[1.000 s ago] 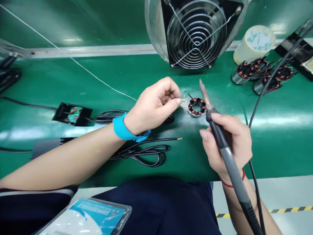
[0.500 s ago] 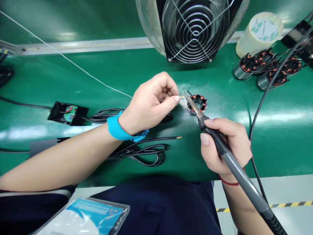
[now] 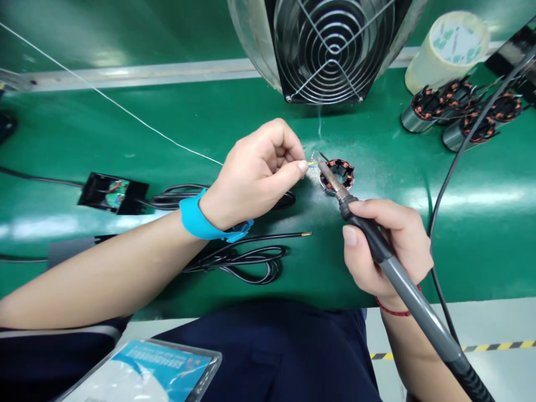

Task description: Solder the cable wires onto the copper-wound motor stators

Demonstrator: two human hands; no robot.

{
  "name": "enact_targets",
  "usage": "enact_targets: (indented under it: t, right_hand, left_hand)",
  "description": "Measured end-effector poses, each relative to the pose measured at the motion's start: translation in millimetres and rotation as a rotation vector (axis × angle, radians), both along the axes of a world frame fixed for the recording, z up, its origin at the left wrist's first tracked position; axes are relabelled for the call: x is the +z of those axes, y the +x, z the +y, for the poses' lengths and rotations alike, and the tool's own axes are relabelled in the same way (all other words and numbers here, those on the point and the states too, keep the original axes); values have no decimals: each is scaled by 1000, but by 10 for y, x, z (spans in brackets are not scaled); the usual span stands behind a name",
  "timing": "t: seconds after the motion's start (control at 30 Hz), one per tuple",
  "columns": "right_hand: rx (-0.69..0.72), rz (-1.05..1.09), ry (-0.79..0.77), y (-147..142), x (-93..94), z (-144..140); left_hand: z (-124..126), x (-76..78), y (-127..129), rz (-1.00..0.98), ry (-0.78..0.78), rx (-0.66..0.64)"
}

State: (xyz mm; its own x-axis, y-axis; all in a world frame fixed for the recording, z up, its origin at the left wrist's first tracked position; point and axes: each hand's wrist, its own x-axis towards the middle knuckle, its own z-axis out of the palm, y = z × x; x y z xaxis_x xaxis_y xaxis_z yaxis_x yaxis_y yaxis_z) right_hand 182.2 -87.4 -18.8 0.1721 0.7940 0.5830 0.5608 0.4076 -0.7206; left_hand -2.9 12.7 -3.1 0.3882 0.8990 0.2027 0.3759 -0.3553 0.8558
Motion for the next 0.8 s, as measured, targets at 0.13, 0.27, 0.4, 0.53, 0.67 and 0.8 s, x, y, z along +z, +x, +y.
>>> enact_targets:
  t: [0.13, 0.27, 0.4, 0.53, 0.67, 0.8]
  right_hand:
    - [22, -2, 26, -8, -28, 21]
    - [23, 12, 30, -10, -15, 24]
    - [9, 15, 24, -4, 18, 33]
    - [40, -39, 23, -19, 13, 54]
    - [15, -11, -78, -65, 102, 85]
    - [58, -71, -192, -65, 363, 208]
  left_hand:
    - [6, 7, 0, -1, -12, 2]
    - [17, 11, 6, 12, 7, 6]
    - [23, 17, 12, 14, 22, 5]
    - [24, 21, 13, 18, 16, 5]
    - [26, 20, 12, 21, 7, 3]
    - [32, 12, 6, 17, 10, -3]
